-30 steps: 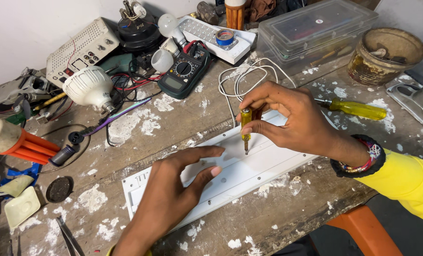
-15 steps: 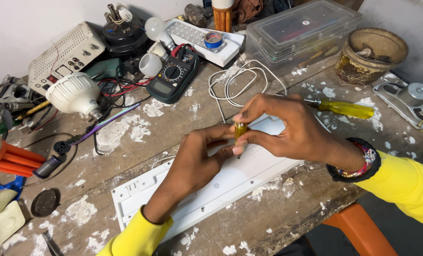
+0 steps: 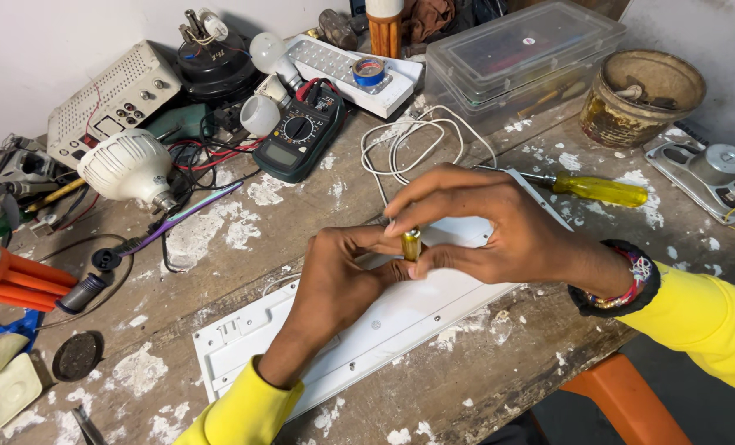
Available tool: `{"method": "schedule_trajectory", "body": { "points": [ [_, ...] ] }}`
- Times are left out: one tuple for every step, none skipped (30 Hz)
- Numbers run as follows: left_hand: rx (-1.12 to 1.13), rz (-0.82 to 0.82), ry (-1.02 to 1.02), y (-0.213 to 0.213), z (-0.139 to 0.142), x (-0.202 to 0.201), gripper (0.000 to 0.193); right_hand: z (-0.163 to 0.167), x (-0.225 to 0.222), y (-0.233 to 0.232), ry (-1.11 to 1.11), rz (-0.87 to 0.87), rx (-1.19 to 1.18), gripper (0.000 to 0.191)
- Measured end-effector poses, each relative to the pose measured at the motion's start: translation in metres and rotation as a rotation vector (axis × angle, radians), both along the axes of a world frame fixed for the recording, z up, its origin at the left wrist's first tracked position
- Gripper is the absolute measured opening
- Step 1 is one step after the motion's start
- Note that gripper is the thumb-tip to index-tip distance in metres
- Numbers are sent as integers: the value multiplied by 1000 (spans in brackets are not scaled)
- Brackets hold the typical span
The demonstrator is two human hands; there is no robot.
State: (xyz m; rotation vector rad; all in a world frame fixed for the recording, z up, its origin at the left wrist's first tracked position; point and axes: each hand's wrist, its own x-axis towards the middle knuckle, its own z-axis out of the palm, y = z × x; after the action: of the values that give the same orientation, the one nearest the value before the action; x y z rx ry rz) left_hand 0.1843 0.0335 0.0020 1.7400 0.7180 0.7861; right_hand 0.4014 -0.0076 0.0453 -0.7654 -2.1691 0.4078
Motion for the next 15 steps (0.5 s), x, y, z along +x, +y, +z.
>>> {"method": "schedule_trajectory", "body": {
  "points": [
    [-6,35,36,-1,2,1,26,-1,-1,0,20,-8,-16,41],
    [-12,71,73,-2,4,1,27,-3,-2,-1,40,-16,-33,42],
    [-18,106,110,-3,6,2,28,-5,-3,-1,60,-24,-49,42],
    [18,147,133,-5,8,3,30,-7,-3,1,52,-40,-9,43],
    [52,188,156,-8,9,4,31,-9,-3,2,44,-56,29,43],
    [87,228,179,-9,11,5,33,-11,-3,3,36,-73,68,44],
    [48,226,186,-10,12,6,34,-12,-3,3,33,-95,76,44],
    [7,225,190,-11,12,7,35,-13,-2,3,28,-115,82,44],
    [-34,226,197,-12,12,6,35,-14,-1,3,25,-133,87,44],
    [4,176,131,-12,11,6,35,-15,0,3,14,-129,82,43],
    [43,122,65,-11,10,5,35,-15,1,3,4,-129,78,43],
    [81,64,-2,-10,8,6,35,-15,4,2,-9,-132,73,43],
    [20,18,-19,-8,7,5,33,-16,5,2,56,-133,-42,43],
    [-40,-28,-35,-6,5,3,31,-16,6,1,122,-134,-157,42],
    [-100,-71,-49,-4,4,1,30,-16,6,1,190,-131,-271,41]
  ]
}}
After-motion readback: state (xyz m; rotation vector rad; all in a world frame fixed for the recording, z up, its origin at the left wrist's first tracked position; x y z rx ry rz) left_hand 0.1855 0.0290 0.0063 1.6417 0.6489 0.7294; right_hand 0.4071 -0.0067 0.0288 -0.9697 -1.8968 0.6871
